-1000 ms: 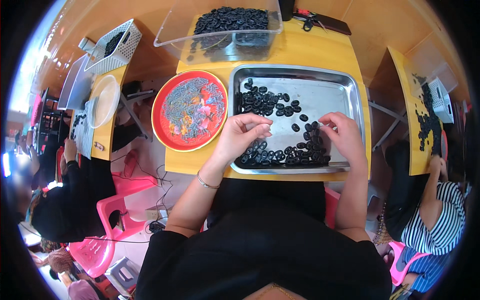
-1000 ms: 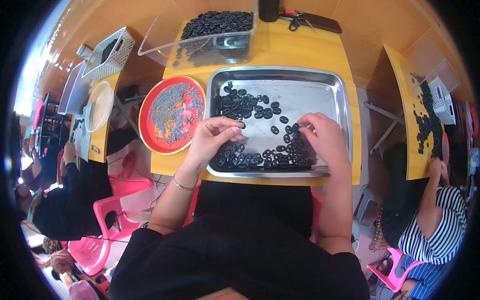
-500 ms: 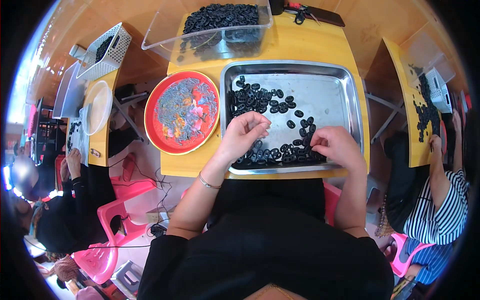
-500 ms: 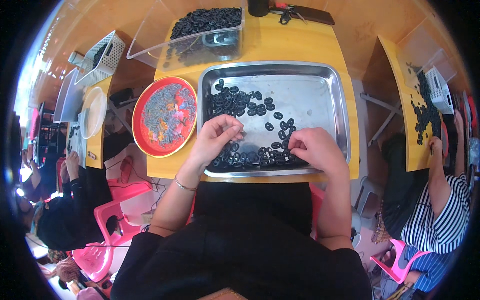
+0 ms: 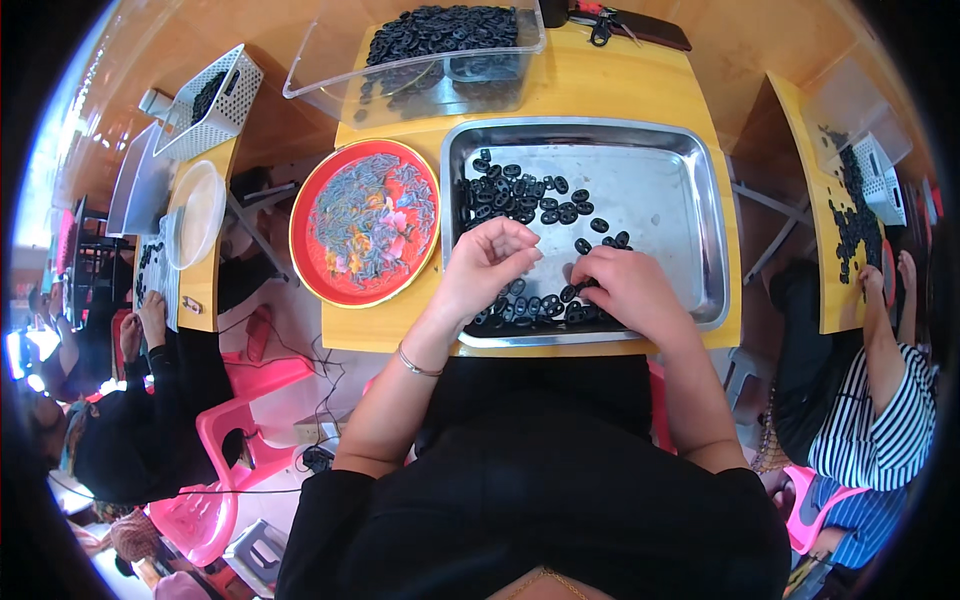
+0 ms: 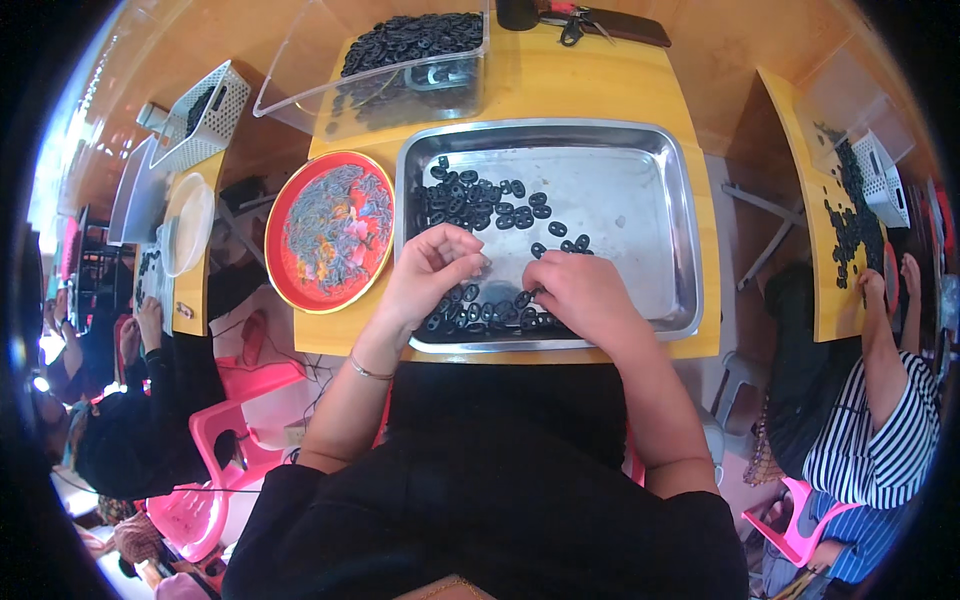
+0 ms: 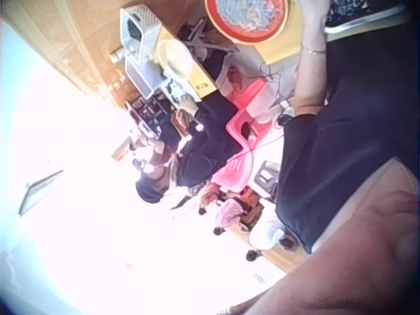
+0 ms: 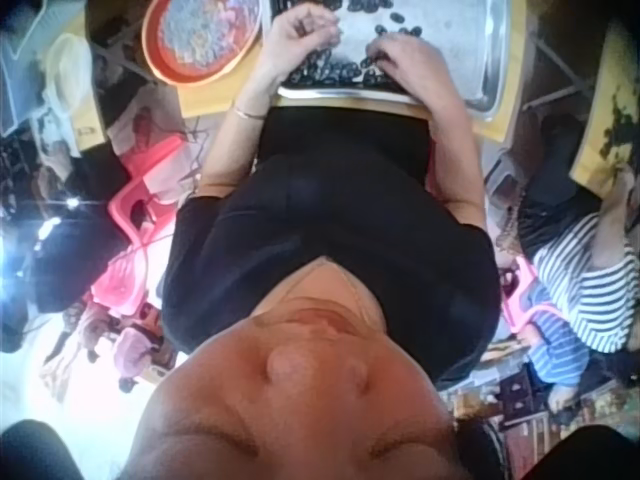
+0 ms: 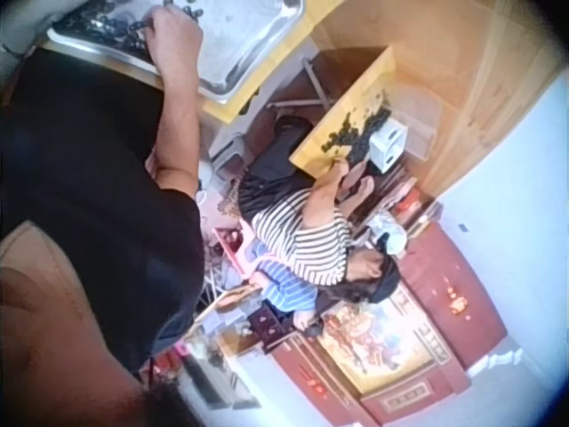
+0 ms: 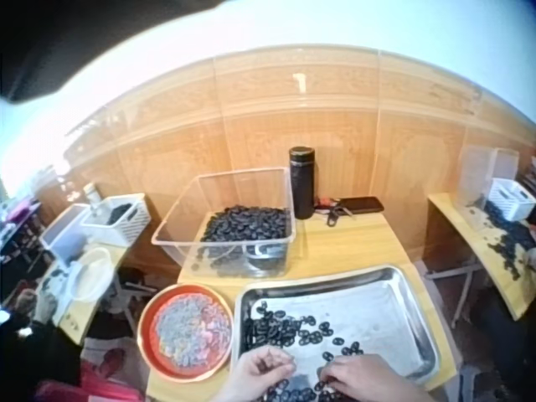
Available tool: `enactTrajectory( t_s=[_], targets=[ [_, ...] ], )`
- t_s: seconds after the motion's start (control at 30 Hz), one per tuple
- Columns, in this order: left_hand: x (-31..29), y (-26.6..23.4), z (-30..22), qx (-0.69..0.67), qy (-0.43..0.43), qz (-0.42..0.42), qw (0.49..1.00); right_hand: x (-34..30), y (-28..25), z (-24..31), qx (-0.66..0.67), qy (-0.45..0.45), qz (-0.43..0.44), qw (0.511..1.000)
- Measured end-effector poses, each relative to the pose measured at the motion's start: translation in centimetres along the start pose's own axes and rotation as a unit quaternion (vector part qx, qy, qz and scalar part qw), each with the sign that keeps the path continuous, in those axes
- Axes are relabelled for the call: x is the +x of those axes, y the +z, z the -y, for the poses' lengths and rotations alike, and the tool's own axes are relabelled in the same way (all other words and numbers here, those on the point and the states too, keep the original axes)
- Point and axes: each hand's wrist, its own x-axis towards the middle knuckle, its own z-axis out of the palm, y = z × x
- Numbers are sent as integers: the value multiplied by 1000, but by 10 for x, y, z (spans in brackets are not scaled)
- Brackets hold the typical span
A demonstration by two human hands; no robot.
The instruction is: The person sits at a yellow table and repeatedly picks up small black plastic components from a metal tray. They insert a small metal pin from a red plate into the center of each black component and place the assembled unit back onto the tray.
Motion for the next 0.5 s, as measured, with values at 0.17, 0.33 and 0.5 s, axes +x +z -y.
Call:
enactTrajectory(
  t_s=[0.17, 0.33, 0.5],
  targets=[
    [0, -1, -1, 1, -10, 1, 1000, 3, 0, 1, -8, -1, 7, 1000],
    [-2, 1, -3, -37, -15, -4, 999, 8, -2, 9, 180, 44, -89, 979],
    [-3, 8, -3, -91, -14, -21, 995, 17, 16, 12, 436, 51, -220, 871]
  ],
)
